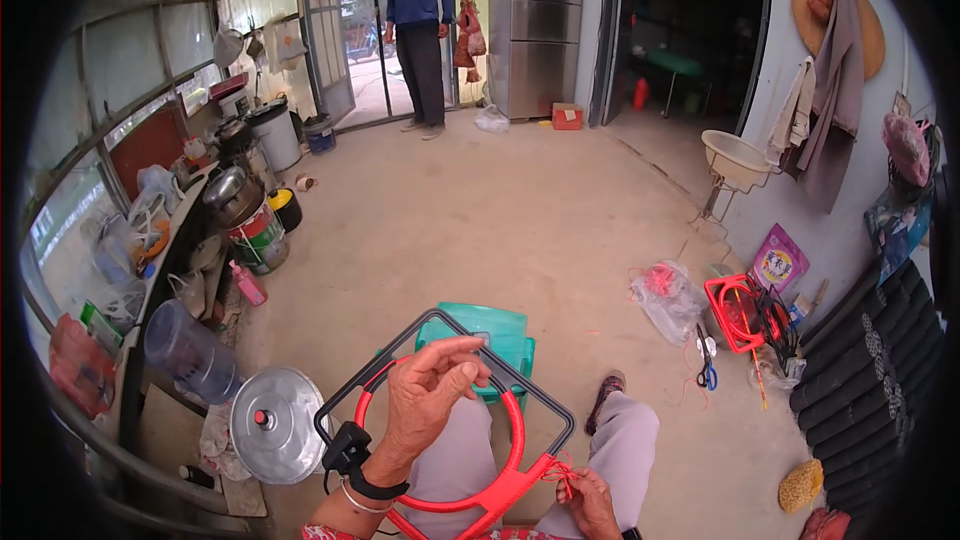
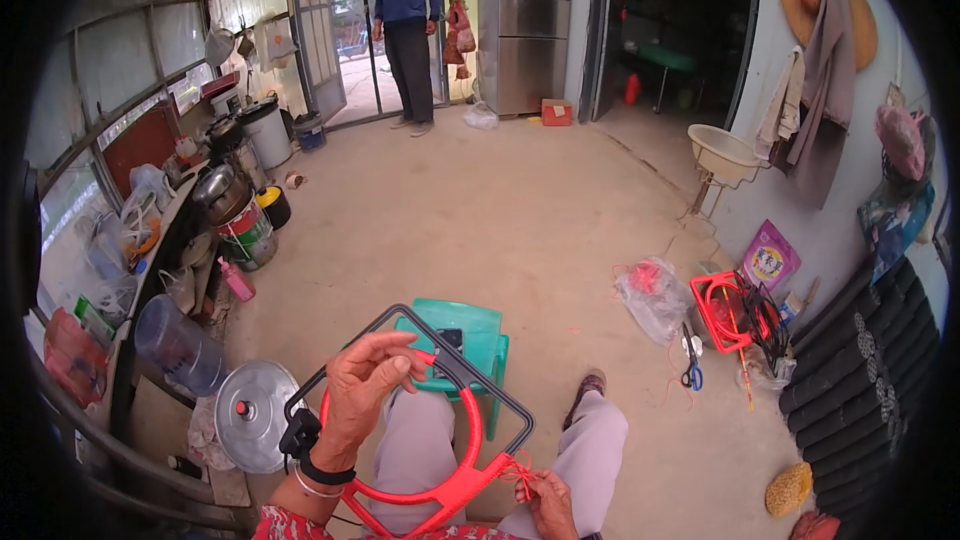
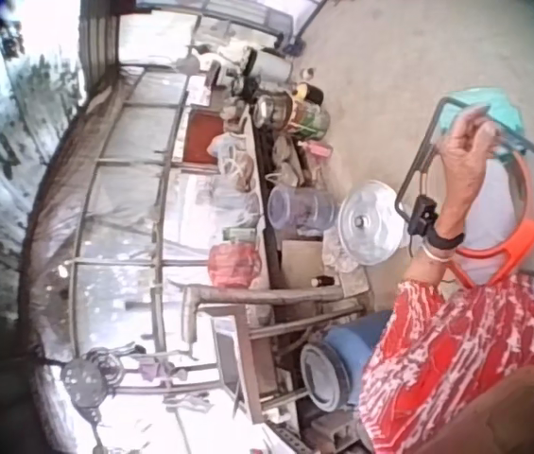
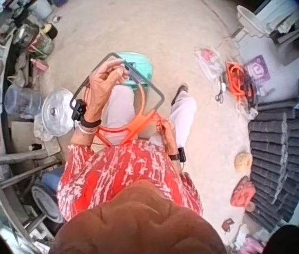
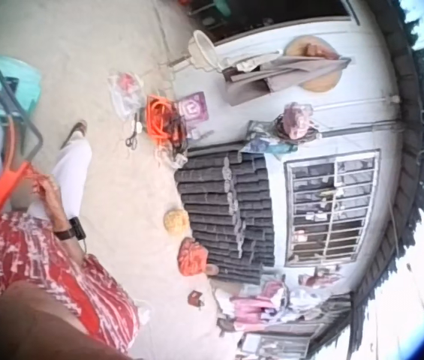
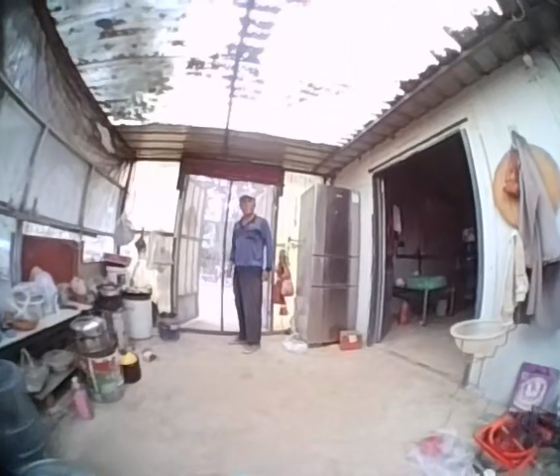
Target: Wrapping a red cord or string around the handle of a frame.
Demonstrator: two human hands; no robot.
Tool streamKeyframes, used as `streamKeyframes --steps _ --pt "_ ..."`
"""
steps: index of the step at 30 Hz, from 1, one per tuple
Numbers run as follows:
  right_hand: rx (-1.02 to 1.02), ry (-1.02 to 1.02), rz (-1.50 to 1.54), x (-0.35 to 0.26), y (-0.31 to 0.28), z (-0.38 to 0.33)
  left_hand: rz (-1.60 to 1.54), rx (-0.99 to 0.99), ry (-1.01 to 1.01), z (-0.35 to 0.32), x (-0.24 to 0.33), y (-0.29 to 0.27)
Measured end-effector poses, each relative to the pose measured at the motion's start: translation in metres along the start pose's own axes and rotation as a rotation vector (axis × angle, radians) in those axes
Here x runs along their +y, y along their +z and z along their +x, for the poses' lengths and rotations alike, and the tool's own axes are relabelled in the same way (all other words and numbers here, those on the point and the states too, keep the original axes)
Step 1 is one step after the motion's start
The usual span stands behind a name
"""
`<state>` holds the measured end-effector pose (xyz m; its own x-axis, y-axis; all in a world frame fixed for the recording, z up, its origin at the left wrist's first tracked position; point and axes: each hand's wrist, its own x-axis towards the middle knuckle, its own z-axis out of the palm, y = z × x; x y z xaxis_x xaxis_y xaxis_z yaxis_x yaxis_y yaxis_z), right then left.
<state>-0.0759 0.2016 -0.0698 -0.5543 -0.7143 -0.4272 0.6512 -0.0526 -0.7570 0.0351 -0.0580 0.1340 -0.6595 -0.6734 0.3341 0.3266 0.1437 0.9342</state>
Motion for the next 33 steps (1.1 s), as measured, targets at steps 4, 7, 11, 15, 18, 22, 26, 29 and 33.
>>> streamKeyframes --steps 4,7,11,15,18,22,26,29,33 --pt "-0.027 -0.151 -0.102 -0.045 0.018 -0.021 0.026 -0.222 -0.454 -0.061 -0.075 0.018" --pt "-0.010 -0.252 -0.121 -0.060 0.023 -0.025 0.228 -0.307 -0.364 -0.080 -0.089 0.047" --pt "-0.021 -0.276 -0.174 -0.070 0.040 -0.031 0.572 -0.331 0.227 -0.088 -0.119 0.073" --pt "-0.052 -0.283 -0.225 -0.064 0.046 -0.030 0.369 -0.484 -0.110 -0.092 -0.132 0.069" --pt "-0.007 -0.268 -0.204 -0.058 0.042 -0.028 0.423 -0.527 -0.169 -0.092 -0.132 0.068" --pt "-0.036 -0.280 -0.147 -0.057 0.035 -0.023 0.310 -0.479 -0.182 -0.094 -0.136 0.069" --pt "-0.040 -0.253 -0.089 -0.058 0.036 -0.024 0.273 -0.421 -0.247 -0.095 -0.131 0.070" --pt "-0.030 -0.246 -0.049 -0.059 0.040 -0.026 0.328 -0.419 -0.235 -0.093 -0.125 0.070" --pt "0.004 -0.226 -0.027 -0.067 0.048 -0.031 0.361 -0.299 -0.077 -0.095 -0.129 0.074"
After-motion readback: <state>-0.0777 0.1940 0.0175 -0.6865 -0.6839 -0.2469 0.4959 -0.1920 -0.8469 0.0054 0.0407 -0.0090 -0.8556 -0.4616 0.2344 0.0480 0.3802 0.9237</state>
